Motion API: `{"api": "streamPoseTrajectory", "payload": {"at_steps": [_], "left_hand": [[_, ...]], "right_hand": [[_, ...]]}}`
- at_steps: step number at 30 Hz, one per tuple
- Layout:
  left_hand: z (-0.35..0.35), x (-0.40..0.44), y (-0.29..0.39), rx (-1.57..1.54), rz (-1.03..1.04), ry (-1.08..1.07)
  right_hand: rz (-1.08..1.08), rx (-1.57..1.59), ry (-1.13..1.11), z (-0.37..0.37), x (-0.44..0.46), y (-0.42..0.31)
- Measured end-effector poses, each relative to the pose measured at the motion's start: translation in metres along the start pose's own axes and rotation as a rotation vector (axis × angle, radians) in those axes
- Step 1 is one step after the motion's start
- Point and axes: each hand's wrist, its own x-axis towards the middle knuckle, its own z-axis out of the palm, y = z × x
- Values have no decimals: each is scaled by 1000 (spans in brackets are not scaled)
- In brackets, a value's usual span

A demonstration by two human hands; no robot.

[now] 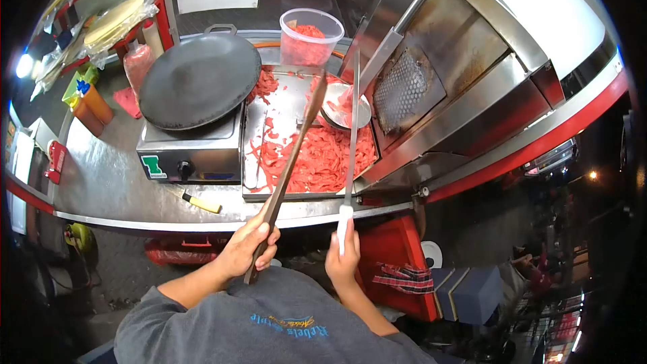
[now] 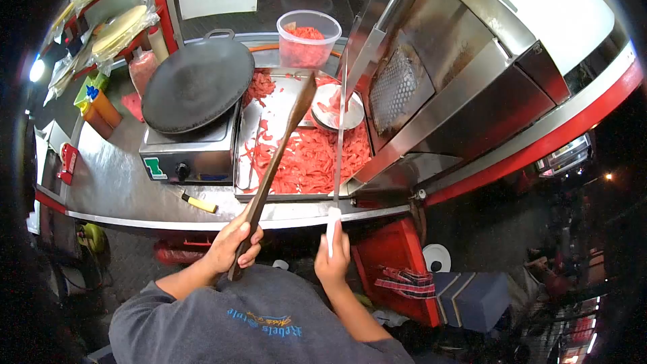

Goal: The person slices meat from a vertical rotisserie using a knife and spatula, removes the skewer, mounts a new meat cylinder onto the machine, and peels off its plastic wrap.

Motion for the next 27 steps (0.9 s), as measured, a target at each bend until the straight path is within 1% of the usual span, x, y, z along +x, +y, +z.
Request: {"api": "streamPoseTrajectory", "payload": {"at_steps": [3, 5, 9, 12, 13, 15, 17, 18, 20, 21, 22, 23, 24, 26, 27], "left_hand": [[1, 17, -15, 89, -10, -69], [7, 23, -25, 186, -19, -74], [18, 20, -31, 185, -23, -142], [20, 18, -34, 195, -21, -149], [21, 18, -36, 185, -23, -146], [25, 19, -35, 208, -9, -140], [23, 19, -36, 163, -4, -146], [20, 17, -35, 74, -31, -128], [9, 12, -31, -102, -76, -91], [3, 6, -23, -177, -63, -109], [-1, 1, -19, -174, -41, -89], [-3, -3, -15, -169, -22, -69], [-3, -6, -12, -114, 5, -27], [-7, -5, -5, 40, 34, 42], [-12, -2, -6, 100, 39, 74]], "right_hand": [[78, -38, -11, 16, 36, -8], [83, -83, -29, 10, 17, -11], [86, -82, -49, -3, -33, -6], [72, -14, -14, 10, 12, -9], [125, -50, -35, 14, 30, -15], [152, -76, -55, 20, 55, -22], [226, 67, -66, 15, 33, -15], [256, 122, -79, 7, 14, -9], [400, 281, -130, -13, -37, 6], [479, 359, -149, -22, -60, 12], [519, 394, -154, -31, -75, 16], [478, 363, -151, -34, -80, 18], [341, 254, -122, -34, -73, 19], [112, 122, -29, -27, -36, -6], [39, 33, -15, -20, -16, -5]]}}
